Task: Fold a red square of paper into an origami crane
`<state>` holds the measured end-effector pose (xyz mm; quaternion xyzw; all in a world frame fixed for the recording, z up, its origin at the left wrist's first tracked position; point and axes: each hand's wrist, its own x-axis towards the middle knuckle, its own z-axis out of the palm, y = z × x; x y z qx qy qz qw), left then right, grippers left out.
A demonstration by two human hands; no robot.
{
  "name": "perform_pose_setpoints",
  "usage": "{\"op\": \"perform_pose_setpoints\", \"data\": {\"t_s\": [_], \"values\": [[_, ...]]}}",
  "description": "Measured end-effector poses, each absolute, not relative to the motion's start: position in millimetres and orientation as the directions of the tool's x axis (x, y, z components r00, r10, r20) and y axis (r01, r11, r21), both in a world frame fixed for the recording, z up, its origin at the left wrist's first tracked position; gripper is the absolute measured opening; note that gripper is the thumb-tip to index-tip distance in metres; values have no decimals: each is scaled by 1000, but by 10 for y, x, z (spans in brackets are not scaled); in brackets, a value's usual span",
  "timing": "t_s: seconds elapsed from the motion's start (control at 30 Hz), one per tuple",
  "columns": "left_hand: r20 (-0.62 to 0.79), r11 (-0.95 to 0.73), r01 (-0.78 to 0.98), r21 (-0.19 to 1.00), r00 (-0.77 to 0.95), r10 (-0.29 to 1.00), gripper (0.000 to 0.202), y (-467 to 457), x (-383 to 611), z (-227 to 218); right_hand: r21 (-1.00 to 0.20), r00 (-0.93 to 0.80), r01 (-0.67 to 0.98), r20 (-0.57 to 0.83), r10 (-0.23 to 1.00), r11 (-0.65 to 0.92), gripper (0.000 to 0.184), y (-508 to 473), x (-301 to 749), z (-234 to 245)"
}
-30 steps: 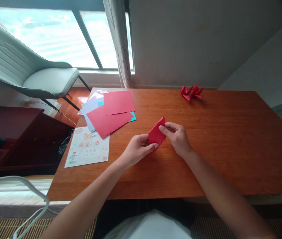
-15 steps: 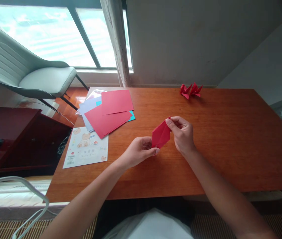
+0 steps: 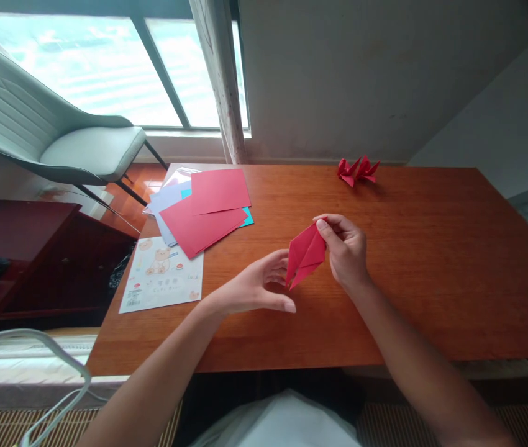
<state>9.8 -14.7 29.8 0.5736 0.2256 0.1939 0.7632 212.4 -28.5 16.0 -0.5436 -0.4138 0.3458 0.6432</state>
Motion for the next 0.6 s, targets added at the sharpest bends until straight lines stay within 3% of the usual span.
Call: {"op": "perform_pose_setpoints", "data": {"t_s": [0.1, 0.2, 0.33, 0.47, 0.6], "values": [[-162, 327, -80, 941, 744, 648, 57, -145, 128, 313, -993, 322, 32, 120, 939, 116, 20, -325, 2060, 204], [-250, 345, -5, 939, 680, 690, 38, -148, 154, 307, -996, 204, 36, 91, 975, 85, 21, -360, 1974, 229], [-253, 309, 4, 951, 588, 769, 34, -156, 177, 240, -999, 119, -18, 40, 992, 42, 26, -375, 1913, 192], [-225, 251, 27, 968, 537, 813, 35, -164, 195, 174, -998, -64, 57, -13, 998, -9, 26, -371, 1922, 134], [-230, 232, 74, 970, 598, 768, 34, -186, 213, 159, -995, 0, 96, 16, 1000, 16, 33, -342, 1991, 166]]}}
